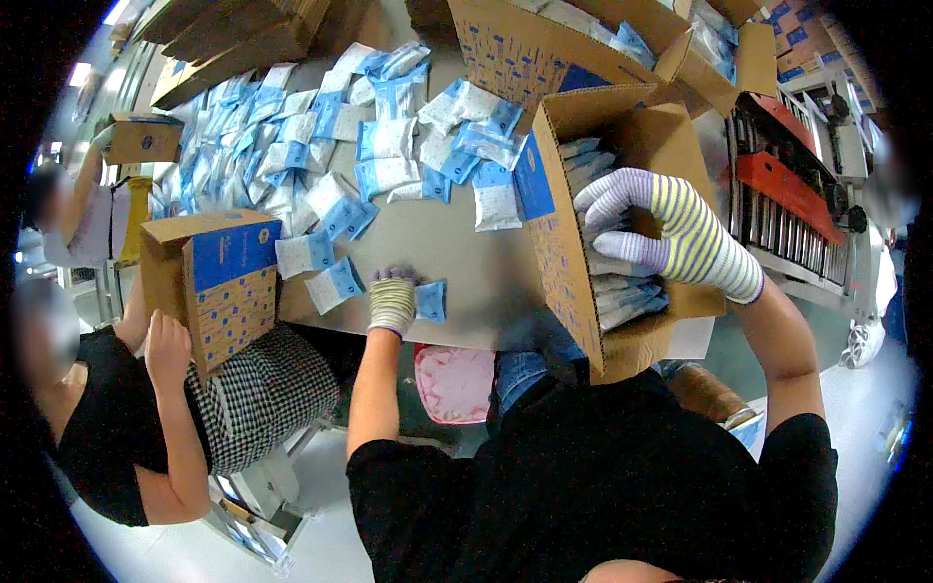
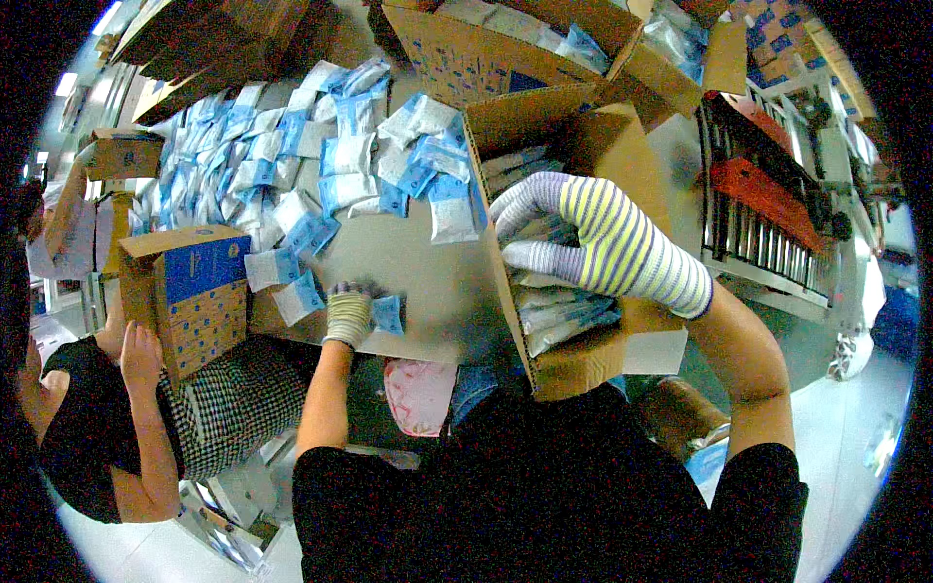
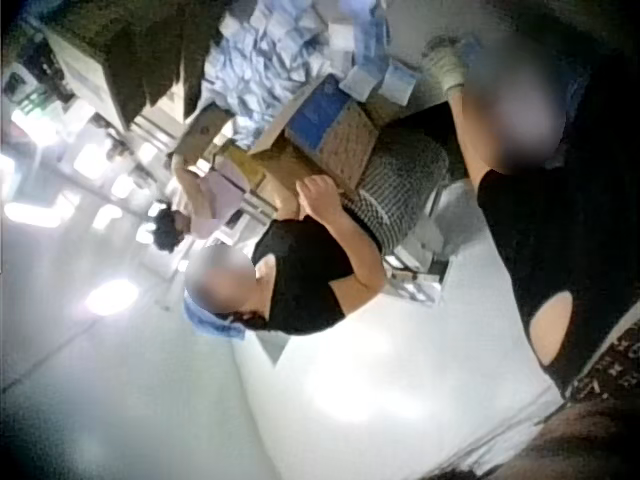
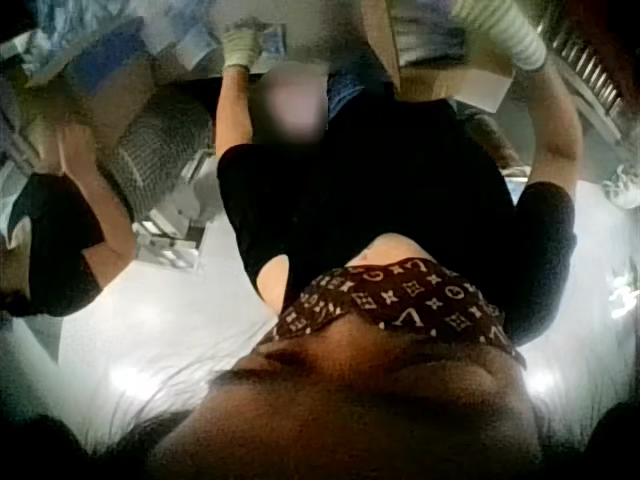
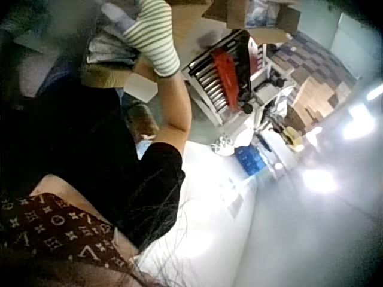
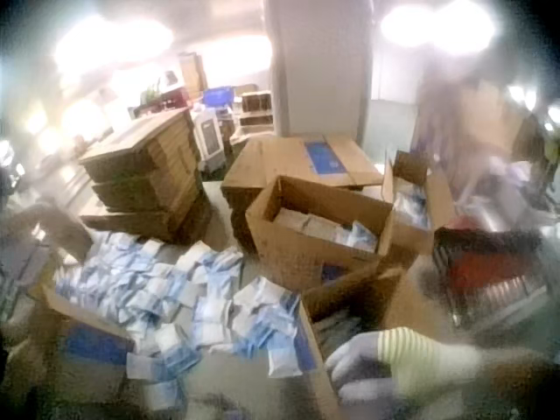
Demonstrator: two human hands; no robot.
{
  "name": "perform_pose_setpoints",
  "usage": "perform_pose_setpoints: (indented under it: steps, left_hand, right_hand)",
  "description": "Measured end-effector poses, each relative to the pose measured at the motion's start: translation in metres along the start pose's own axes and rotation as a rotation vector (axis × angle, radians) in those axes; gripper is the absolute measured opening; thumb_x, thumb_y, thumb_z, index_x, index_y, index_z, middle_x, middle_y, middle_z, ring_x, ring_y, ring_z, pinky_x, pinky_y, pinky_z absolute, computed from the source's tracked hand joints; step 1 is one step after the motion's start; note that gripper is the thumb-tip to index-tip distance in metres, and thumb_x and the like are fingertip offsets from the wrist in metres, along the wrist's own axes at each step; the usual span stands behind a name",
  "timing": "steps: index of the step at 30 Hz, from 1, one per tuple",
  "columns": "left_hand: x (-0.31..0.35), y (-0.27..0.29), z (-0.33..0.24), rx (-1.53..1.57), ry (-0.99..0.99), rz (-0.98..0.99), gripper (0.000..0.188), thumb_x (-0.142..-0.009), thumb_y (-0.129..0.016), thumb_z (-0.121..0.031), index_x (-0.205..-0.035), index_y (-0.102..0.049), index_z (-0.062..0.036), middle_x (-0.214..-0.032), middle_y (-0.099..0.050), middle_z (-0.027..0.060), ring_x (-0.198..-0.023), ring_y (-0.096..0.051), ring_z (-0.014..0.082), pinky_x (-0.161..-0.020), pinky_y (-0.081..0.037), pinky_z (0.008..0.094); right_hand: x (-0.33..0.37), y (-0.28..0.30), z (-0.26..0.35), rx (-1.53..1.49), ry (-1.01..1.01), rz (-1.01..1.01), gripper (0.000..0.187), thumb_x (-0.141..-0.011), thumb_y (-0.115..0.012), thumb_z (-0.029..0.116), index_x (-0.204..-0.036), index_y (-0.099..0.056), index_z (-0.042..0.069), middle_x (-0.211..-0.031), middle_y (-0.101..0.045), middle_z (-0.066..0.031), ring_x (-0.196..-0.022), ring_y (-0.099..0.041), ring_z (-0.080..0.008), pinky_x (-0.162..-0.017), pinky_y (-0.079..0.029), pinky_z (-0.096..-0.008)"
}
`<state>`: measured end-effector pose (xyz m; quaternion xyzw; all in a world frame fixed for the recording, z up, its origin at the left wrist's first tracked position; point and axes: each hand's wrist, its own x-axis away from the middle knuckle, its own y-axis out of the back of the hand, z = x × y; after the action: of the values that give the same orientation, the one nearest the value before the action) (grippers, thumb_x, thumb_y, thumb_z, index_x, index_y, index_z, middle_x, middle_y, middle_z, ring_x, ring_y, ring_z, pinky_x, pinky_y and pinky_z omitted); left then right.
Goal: The person picks up several small blue and white packets from a table by hand and stacks them neatly into cardboard boxes, then places the filled boxes onto a conveyor belt.
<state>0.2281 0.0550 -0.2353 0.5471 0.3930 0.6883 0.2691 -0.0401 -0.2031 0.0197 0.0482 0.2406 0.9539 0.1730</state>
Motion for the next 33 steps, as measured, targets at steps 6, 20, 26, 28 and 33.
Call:
perform_pose_setpoints:
  steps: [6, 20, 26, 28, 33]
  left_hand:
    - [-0.009, 0.192, -0.036, 0.348, -0.375, -0.285, 0.039, -0.077, -0.066, -0.029, -0.108, -0.057, -0.0073, -0.098, -0.061, 0.0176, -0.089, -0.06, 0.0333, -0.078, -0.049, 0.0391]
    - [-0.123, 0.051, -0.116, 0.512, 0.328, -0.369, 0.043, -0.079, -0.067, -0.035, -0.104, -0.057, -0.0005, -0.094, -0.063, 0.0198, -0.089, -0.06, 0.0376, -0.076, -0.049, 0.0424]
    - [-0.105, 0.108, -0.062, 1.835, 0.031, -0.344, 0.037, -0.081, -0.064, -0.025, -0.106, -0.056, 0.0002, -0.096, -0.06, 0.0144, -0.089, -0.059, 0.0286, -0.078, -0.048, 0.0369]
    - [-0.078, 0.196, -0.039, 1.745, -0.22, -0.422, 0.036, -0.081, -0.064, -0.019, -0.11, -0.054, -0.0001, -0.097, -0.061, 0.0124, -0.088, -0.059, 0.024, -0.078, -0.048, 0.0336]
    - [-0.041, 0.292, 0.021, 1.734, -0.414, -0.809, 0.038, -0.082, -0.061, -0.003, -0.119, -0.051, -0.0002, -0.1, -0.062, 0.0106, -0.086, -0.058, 0.0144, -0.078, -0.048, 0.0263]
  right_hand:
    - [-0.051, -0.013, 0.024, 0.507, 0.481, -0.161, 0.033, -0.071, -0.072, 0.024, -0.098, -0.059, 0.009, -0.098, -0.063, -0.0115, -0.093, -0.061, -0.0296, -0.082, -0.049, -0.0404]
    - [-0.116, 0.046, 0.014, 0.371, 0.29, -0.227, 0.037, -0.08, -0.066, 0.023, -0.109, -0.06, 0.001, -0.097, -0.062, -0.0153, -0.092, -0.06, -0.0298, -0.081, -0.046, -0.0324]
    - [-0.155, 0.047, 0.0, 0.483, 0.513, 0.117, 0.033, -0.073, -0.063, 0.023, -0.103, -0.063, 0.007, -0.108, -0.058, -0.0153, -0.104, -0.054, -0.0342, -0.091, -0.042, -0.0414]
    - [-0.161, 0.047, 0.004, 0.717, 0.704, 0.153, 0.034, -0.072, -0.064, 0.023, -0.104, -0.064, 0.013, -0.124, -0.052, -0.0107, -0.119, -0.044, -0.0341, -0.099, -0.035, -0.0456]
    - [-0.202, 0.042, 0.007, 0.383, 0.433, 0.213, 0.03, -0.076, -0.063, 0.016, -0.103, -0.06, 0.003, -0.086, -0.063, -0.0187, -0.085, -0.062, -0.0342, -0.075, -0.049, -0.0383]
